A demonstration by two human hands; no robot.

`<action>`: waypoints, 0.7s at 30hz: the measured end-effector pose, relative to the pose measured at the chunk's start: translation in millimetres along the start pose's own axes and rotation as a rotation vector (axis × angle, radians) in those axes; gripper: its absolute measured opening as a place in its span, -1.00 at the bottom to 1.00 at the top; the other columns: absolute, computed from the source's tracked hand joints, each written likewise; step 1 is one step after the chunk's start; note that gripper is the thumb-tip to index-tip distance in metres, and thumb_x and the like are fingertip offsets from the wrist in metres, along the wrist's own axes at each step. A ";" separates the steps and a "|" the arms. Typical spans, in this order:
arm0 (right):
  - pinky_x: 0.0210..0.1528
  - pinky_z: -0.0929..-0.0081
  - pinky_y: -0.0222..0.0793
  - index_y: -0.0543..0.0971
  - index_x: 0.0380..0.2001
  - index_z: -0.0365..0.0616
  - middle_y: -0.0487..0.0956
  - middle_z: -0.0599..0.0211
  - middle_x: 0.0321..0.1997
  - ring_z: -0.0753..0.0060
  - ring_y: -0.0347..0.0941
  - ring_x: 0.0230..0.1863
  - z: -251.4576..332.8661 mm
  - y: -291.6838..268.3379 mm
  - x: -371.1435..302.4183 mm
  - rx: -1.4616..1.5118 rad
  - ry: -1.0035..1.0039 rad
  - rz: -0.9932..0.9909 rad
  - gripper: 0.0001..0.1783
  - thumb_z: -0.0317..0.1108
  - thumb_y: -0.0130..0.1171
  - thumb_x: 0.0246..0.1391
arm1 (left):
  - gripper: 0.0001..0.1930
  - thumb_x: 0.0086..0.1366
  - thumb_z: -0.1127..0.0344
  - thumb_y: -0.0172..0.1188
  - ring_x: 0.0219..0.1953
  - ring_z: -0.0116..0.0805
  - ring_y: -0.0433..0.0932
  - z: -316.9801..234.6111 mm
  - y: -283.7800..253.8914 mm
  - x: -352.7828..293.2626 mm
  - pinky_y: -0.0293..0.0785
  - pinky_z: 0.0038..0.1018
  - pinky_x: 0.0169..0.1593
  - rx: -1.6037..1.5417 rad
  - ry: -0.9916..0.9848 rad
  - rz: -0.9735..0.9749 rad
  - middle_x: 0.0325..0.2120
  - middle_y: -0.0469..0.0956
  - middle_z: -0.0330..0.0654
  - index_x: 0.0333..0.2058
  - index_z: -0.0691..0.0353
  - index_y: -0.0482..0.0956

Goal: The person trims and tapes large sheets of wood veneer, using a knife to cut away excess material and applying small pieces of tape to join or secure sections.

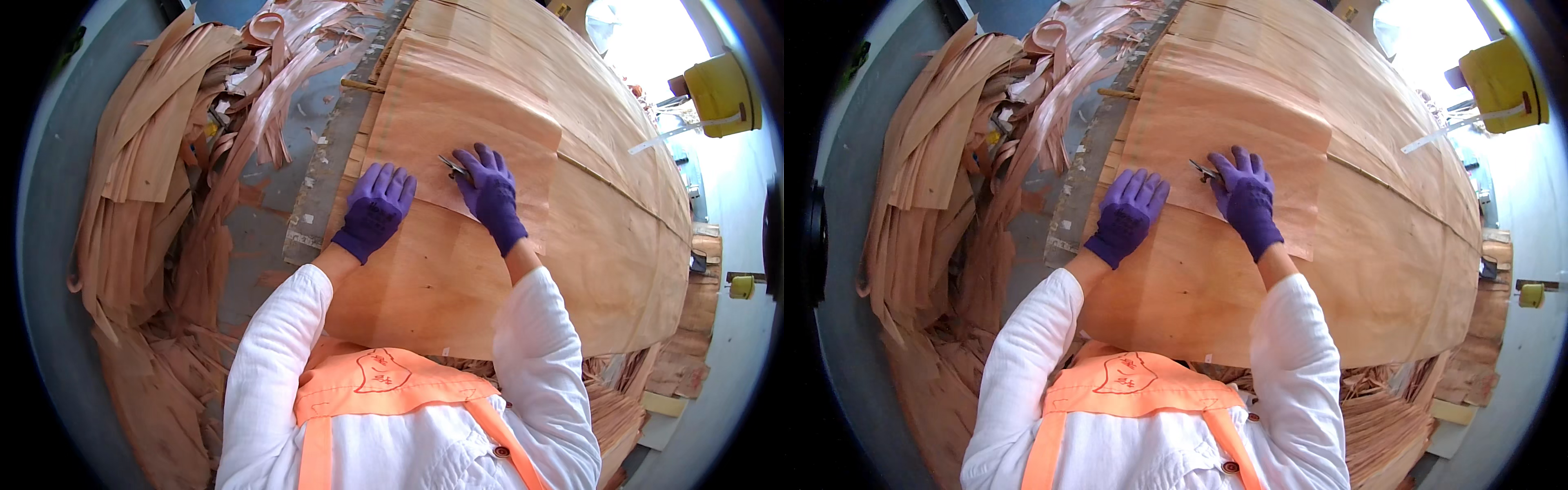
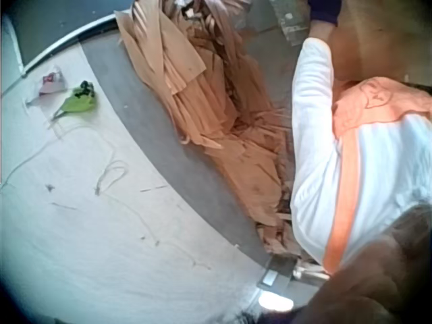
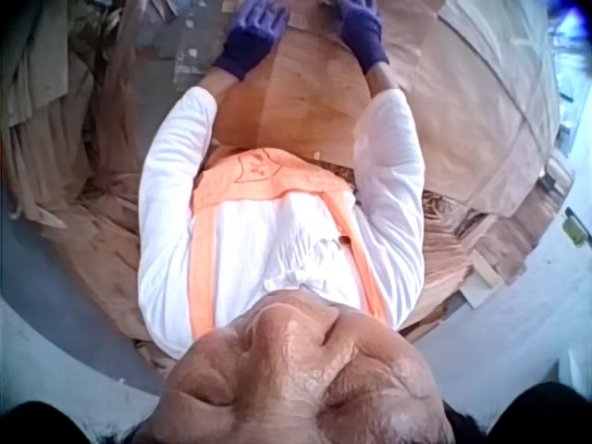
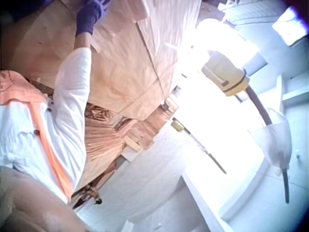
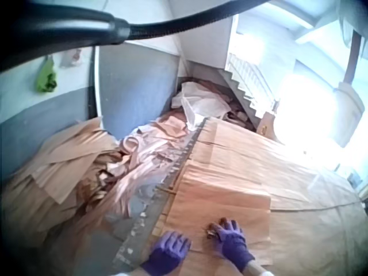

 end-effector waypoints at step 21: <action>0.15 -0.08 0.10 0.39 0.10 0.32 0.21 0.02 0.26 -0.22 0.10 0.25 24.1 28.6 1.6 -0.026 0.161 0.231 -0.46 -0.15 0.16 -0.03 | -0.75 0.03 0.38 0.12 -0.10 -0.19 0.48 13.4 -9.5 -14.2 0.39 -0.32 0.02 0.002 -0.021 -0.004 -0.21 0.54 -0.12 -0.25 0.22 0.54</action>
Point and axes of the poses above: each hand's wrist, its own x-axis towards the middle knuckle, its own y-axis out of the palm, z = x × y, the point moved 2 cm from there along x, towards the middle knuckle
